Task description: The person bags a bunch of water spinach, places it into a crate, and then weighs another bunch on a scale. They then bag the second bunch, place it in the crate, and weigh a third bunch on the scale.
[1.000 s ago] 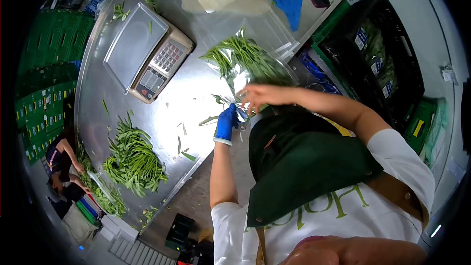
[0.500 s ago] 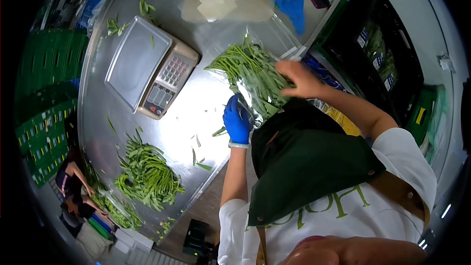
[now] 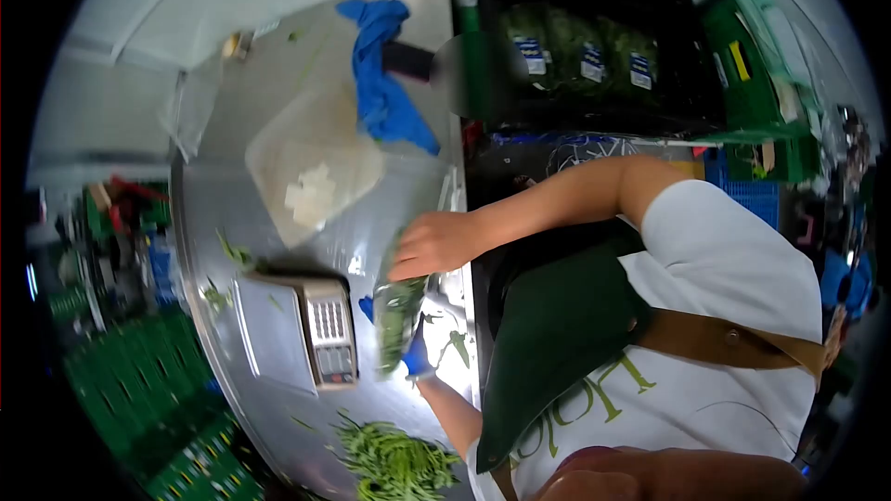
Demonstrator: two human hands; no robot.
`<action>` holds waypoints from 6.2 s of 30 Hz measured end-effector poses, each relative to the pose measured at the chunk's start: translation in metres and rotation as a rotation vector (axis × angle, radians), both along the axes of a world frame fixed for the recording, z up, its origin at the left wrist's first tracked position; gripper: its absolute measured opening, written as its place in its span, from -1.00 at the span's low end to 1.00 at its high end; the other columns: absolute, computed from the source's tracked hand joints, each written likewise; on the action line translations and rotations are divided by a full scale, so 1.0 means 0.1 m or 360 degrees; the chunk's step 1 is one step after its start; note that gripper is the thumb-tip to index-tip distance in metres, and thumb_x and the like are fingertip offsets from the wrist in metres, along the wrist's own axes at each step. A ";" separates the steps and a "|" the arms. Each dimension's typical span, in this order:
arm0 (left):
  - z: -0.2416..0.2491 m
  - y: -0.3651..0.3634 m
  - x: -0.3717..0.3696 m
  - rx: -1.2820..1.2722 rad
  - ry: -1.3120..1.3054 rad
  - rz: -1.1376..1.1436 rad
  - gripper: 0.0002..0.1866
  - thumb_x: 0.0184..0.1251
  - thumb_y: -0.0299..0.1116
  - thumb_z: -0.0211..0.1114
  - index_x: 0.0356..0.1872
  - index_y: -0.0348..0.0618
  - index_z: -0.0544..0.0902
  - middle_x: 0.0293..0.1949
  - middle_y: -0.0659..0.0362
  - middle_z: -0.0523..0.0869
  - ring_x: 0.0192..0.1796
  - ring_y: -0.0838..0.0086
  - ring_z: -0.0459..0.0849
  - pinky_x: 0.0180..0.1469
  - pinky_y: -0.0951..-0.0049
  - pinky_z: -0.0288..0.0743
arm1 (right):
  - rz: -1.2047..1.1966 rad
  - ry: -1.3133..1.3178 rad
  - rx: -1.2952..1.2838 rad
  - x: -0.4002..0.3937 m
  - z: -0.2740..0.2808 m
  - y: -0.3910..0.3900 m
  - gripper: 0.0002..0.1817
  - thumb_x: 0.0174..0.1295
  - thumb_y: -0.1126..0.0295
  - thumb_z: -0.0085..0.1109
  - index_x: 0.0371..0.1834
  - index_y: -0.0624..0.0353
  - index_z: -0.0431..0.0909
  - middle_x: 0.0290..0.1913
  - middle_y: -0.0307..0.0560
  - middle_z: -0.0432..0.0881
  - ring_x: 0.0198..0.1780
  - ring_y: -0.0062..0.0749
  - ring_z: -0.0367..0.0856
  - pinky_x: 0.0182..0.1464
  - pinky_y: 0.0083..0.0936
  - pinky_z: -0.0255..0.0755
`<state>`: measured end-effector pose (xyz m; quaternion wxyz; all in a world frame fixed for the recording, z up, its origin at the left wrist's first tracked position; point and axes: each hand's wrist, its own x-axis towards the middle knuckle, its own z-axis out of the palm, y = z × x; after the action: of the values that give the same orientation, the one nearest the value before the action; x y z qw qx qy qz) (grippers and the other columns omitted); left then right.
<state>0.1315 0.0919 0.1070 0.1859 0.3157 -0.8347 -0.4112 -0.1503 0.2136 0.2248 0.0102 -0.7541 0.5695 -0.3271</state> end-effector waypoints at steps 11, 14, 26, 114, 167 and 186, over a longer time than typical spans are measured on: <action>1.28 1.12 -2.21 0.1520 0.0948 0.0073 -0.79 0.33 -0.54 0.19 -0.03 -0.27 0.57 -0.21 0.15 0.65 -0.17 0.48 0.60 -0.03 0.45 0.49 | -0.0048 -0.2333 0.0115 -1.66 0.47 1.40 -0.03 0.14 0.26 0.35 0.51 0.14 -0.12 0.37 0.02 0.25 0.35 -0.29 0.28 0.30 -0.33 0.29; 1.38 1.48 -2.93 0.1434 0.0508 0.0028 -0.77 0.37 -0.48 0.19 -0.01 -0.31 0.56 -0.17 0.19 0.65 -0.16 0.54 0.58 -0.03 0.51 0.45 | -0.0190 -0.2178 0.0344 -1.63 0.36 1.98 0.06 0.05 0.39 0.45 0.50 0.19 -0.16 0.40 0.07 0.19 0.37 -0.24 0.23 0.34 -0.24 0.24; 1.16 2.15 -4.36 0.0922 0.0149 -0.0984 -0.58 0.41 -0.38 0.15 0.24 -0.29 0.45 0.12 -0.01 0.61 0.13 0.31 0.59 0.20 0.33 0.42 | -0.1477 -0.2976 -0.0457 -2.73 0.03 4.81 -0.33 0.02 0.61 0.23 0.29 0.16 0.29 0.04 0.02 0.56 0.02 -0.19 0.58 0.07 -0.26 0.50; -0.55 1.06 4.41 0.1394 0.2169 0.3508 -0.70 0.18 -0.41 0.20 -0.03 -0.05 0.54 -0.15 0.27 0.59 -0.13 0.51 0.50 -0.07 0.45 0.35 | 0.0856 -0.0660 0.1093 6.63 -2.09 -2.26 -0.57 -0.04 0.34 0.30 -0.11 0.29 0.45 -0.18 0.18 0.55 -0.08 0.12 0.53 -0.01 -0.15 0.42; -0.60 -0.04 4.90 0.0274 0.0397 0.2456 -0.79 0.32 -0.51 0.05 -0.12 -0.35 0.59 -0.15 -0.16 0.66 -0.11 -0.01 0.61 -0.05 0.17 0.46 | 0.0911 -0.0565 0.1282 6.96 -1.84 -2.50 -0.08 -0.29 0.29 0.56 0.21 0.25 0.24 0.02 0.17 0.59 0.09 -0.02 0.57 0.14 -0.33 0.43; -0.33 0.00 4.76 0.0160 0.0367 0.2476 -0.64 0.28 -0.56 0.09 0.10 -0.21 0.57 -0.02 0.02 0.64 -0.01 0.33 0.62 0.06 0.42 0.45 | 0.0483 -0.1756 0.2398 6.53 -1.09 -3.26 -0.63 -0.06 0.64 0.25 -0.11 0.26 0.47 -0.28 -0.08 0.62 -0.33 -0.35 0.64 -0.25 -0.40 0.56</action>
<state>0.6077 0.0915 0.0742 0.4913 0.7724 -0.3300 -0.2304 0.5027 -0.1120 0.1161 0.8050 -0.3538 0.4414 -0.1789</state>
